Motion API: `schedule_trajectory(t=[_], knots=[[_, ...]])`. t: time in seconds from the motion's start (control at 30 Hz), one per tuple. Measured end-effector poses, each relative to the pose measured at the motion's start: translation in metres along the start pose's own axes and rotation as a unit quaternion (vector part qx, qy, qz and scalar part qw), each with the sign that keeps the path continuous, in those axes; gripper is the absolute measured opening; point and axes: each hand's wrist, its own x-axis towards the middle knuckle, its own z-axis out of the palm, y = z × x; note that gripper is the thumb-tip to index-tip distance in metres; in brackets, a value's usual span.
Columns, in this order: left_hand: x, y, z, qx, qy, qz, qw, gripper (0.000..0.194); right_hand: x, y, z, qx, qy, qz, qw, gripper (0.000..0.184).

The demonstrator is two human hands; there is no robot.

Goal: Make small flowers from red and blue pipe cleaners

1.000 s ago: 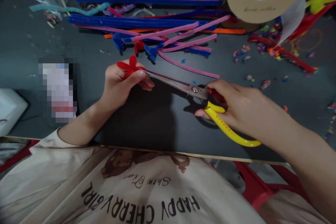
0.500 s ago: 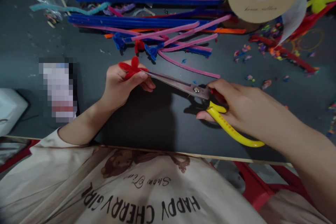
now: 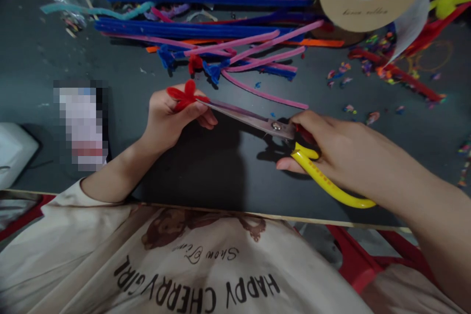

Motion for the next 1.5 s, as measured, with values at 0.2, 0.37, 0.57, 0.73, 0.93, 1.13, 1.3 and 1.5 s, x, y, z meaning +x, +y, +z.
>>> schedule_trajectory(t=[0.2,0.37,0.57,0.73,0.93,1.13,1.3,1.5], knots=[[0.000,0.001,0.001,-0.003,0.007,-0.011,1.000,0.017,-0.002,0.002,0.002,-0.014,0.017,-0.023,0.999,0.073],[0.000,0.000,0.001,-0.012,0.002,-0.011,1.000,0.014,0.000,0.000,0.004,-0.009,0.039,-0.036,0.999,0.073],[0.000,0.000,0.001,-0.011,-0.001,0.000,1.000,0.012,0.000,-0.001,0.002,0.015,-0.002,-0.001,1.000,0.079],[0.000,0.000,0.001,0.012,0.005,-0.008,1.000,0.013,-0.002,0.001,0.005,-0.011,0.011,-0.023,1.000,0.077],[0.001,0.000,-0.001,0.038,0.014,0.002,0.999,0.018,-0.002,0.003,0.010,-0.005,0.035,-0.017,0.999,0.074],[0.003,0.001,-0.006,-0.005,0.056,0.012,0.998,0.028,-0.001,0.001,0.000,-0.013,-0.028,0.060,0.998,0.091],[0.005,0.003,-0.008,-0.078,0.024,-0.068,0.994,0.031,0.001,-0.004,-0.005,-0.005,-0.081,0.097,0.992,0.103],[0.006,0.004,-0.006,-0.026,0.008,-0.103,0.994,0.029,0.002,-0.001,-0.004,0.001,-0.073,0.044,0.996,0.095]])
